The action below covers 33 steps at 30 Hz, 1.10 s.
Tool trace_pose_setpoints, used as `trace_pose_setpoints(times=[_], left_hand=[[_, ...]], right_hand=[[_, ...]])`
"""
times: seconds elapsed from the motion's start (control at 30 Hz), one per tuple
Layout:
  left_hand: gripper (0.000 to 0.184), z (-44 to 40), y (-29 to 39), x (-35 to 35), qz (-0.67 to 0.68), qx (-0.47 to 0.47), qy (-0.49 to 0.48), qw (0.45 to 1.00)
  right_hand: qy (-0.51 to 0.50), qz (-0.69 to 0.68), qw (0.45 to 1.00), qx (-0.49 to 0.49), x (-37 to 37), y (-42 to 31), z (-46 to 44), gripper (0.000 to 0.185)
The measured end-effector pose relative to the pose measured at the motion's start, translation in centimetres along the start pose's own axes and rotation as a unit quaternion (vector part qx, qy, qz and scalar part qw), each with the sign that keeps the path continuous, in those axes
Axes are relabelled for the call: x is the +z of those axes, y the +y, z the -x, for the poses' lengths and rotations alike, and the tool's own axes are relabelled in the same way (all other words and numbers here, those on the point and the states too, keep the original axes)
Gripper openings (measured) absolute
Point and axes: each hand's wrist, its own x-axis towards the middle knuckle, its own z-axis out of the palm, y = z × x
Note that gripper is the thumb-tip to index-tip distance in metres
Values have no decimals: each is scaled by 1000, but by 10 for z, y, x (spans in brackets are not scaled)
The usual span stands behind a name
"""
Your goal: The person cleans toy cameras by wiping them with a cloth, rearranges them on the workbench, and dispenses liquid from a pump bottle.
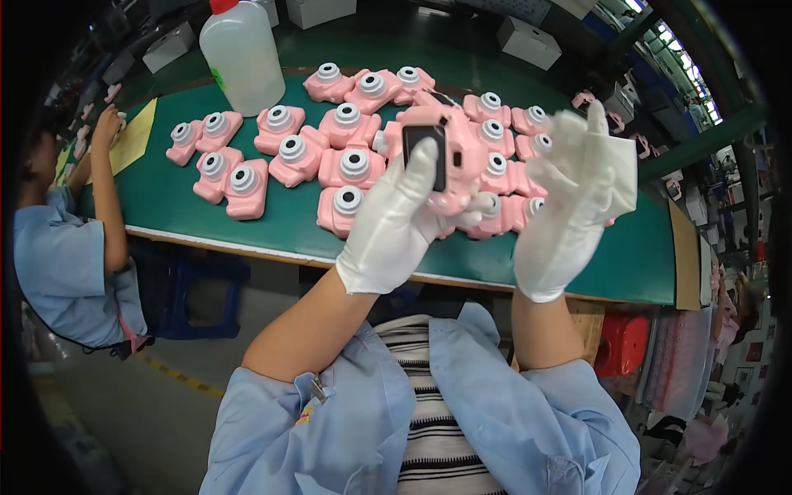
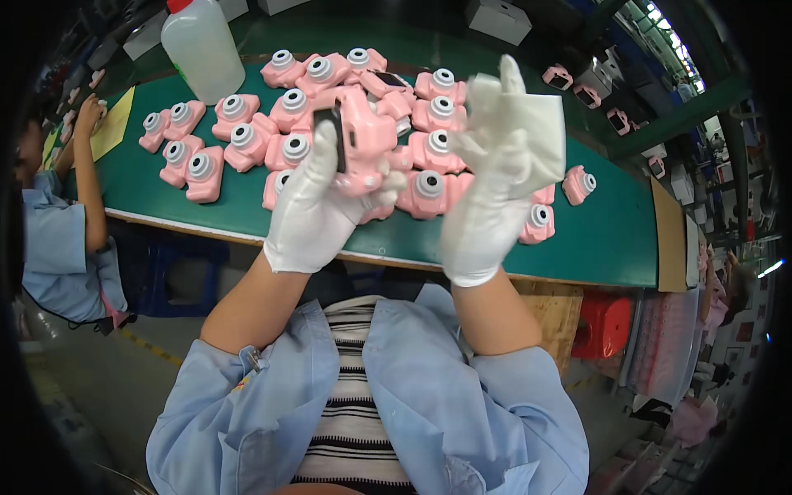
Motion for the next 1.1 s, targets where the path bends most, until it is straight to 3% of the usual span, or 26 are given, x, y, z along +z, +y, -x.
trace_pose_setpoints(times=[0.1, 0.17, 0.2, 0.23, 0.27, 0.3, 0.33, 0.4, 0.47, 0.5, 0.53, 0.57, 0.63, 0.67, 0.7, 0.77, 0.8, 0.87, 0.9, 1.0, 1.1], left_hand=[[44, 8, -12, 3, 63, 0, 37, 997], [47, 19, -21, -11, -56, 14, 50, 997], [48, 21, -12, -11, -178, 11, 27, 984], [51, 22, -6, -2, -216, -36, -8, 976], [49, 22, -18, 2, -299, 75, 27, 951], [50, 25, -17, 1, -255, 57, 32, 965], [50, 28, -14, -1, -211, 40, 36, 976], [48, 26, -14, -1, -54, 75, 103, 990], [47, 25, -20, -11, -178, 193, 30, 964], [48, 24, -22, -17, -267, 248, 10, 931], [49, 24, -24, -20, -316, 207, 42, 925], [50, 24, -18, -12, -363, 163, 70, 915], [48, 29, -22, -1, -359, 213, 71, 906], [48, 31, -23, 4, -358, 238, 71, 900], [46, 33, -20, 6, -353, 260, 78, 896], [50, 31, -15, 2, -346, 320, 88, 877], [48, 30, -15, 1, -234, 281, 119, 923], [45, 29, -18, -1, 1, 189, 176, 966], [38, 30, -21, -8, -88, 204, 176, 959], [34, 30, -16, -21, -273, 284, -28, 919], [33, 34, -28, -13, -418, 325, -23, 848]], right_hand=[[-125, 294, 932, -173, 27, -4, 4, 34], [-191, 344, 900, -188, 20, 8, -1, 36], [-219, 300, 916, -153, 12, 16, -8, 38], [-238, 209, 948, -20, 6, 13, -9, 39], [-221, 97, 963, 123, 3, 7, -11, 40], [-173, 5, 953, 249, -1, 2, -13, 42], [-213, 103, 966, 101, 6, 5, -2, 43], [-162, 341, 900, -216, 20, 11, 19, 45], [-203, 340, 896, -199, 30, 3, 43, 49], [-170, 365, 883, -239, 28, 16, 39, 56], [-136, 384, 880, -244, 25, 20, 27, 51], [-84, 217, 971, -46, 24, 10, 18, 46], [-160, 187, 968, -39, -1, 17, -4, 25], [-227, 263, 926, -146, -7, 23, -10, 20], [-161, 306, 907, -239, -5, 26, -3, 19], [-54, 155, 974, -155, 11, 18, 25, 18], [-12, -45, 998, 33, 21, 11, 39, 20], [-84, 168, 960, -207, 21, 24, 46, 21], [-112, 182, 958, -193, 19, 19, 49, 19], [-140, 204, 950, -191, 23, 11, 39, 21], [-180, 27, 983, 8, 28, 1, 29, 40]])
